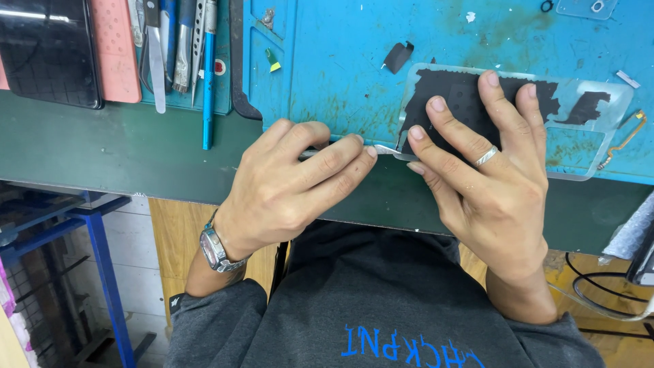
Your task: A person is seen at a mobile repair bench carefully peeling a black adhesive layer from a transparent phone component using a small metal tool and their fingers.
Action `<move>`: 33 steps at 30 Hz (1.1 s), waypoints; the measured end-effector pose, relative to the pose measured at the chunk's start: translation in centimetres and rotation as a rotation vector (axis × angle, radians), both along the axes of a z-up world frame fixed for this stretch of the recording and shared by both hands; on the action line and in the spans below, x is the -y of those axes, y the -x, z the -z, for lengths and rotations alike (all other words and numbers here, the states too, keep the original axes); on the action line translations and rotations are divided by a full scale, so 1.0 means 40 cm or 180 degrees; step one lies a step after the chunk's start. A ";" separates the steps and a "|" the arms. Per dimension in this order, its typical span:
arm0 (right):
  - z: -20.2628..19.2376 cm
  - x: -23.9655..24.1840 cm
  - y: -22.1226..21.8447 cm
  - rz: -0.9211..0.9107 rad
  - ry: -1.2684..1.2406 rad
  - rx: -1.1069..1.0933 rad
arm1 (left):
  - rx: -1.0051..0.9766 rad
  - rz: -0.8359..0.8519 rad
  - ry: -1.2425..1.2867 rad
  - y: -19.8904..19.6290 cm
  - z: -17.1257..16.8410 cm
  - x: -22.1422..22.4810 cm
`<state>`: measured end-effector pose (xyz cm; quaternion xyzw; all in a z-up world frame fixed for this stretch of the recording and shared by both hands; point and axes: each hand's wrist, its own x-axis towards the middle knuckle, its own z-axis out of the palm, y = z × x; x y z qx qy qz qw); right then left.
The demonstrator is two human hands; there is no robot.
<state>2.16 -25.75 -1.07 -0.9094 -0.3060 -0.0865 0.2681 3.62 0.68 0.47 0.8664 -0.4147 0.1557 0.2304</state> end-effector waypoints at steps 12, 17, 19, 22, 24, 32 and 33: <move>0.002 -0.002 0.001 0.0003 0.0011 0.0053 | 0.0109 -0.0093 0.0046 0.002 0.011 0.004; -0.002 -0.003 0.000 0.0013 0.0024 0.0036 | -0.0059 0.0025 0.0129 -0.001 0.011 -0.008; -0.002 -0.001 0.000 0.0019 0.0027 0.0000 | -0.0142 0.0085 0.0154 -0.003 0.011 -0.011; -0.001 0.001 -0.001 0.0002 0.0040 -0.0005 | -0.0125 0.0110 0.0130 -0.005 0.009 -0.011; -0.002 0.002 -0.001 -0.0003 0.0019 -0.0029 | -0.0141 0.0105 0.0096 -0.004 0.007 -0.011; -0.001 -0.001 0.000 0.0003 0.0010 -0.0030 | 0.0005 0.0011 0.0048 -0.003 0.012 -0.006; 0.000 0.000 0.001 0.0010 0.0027 -0.0017 | 0.0030 0.0004 0.0055 -0.003 0.013 -0.004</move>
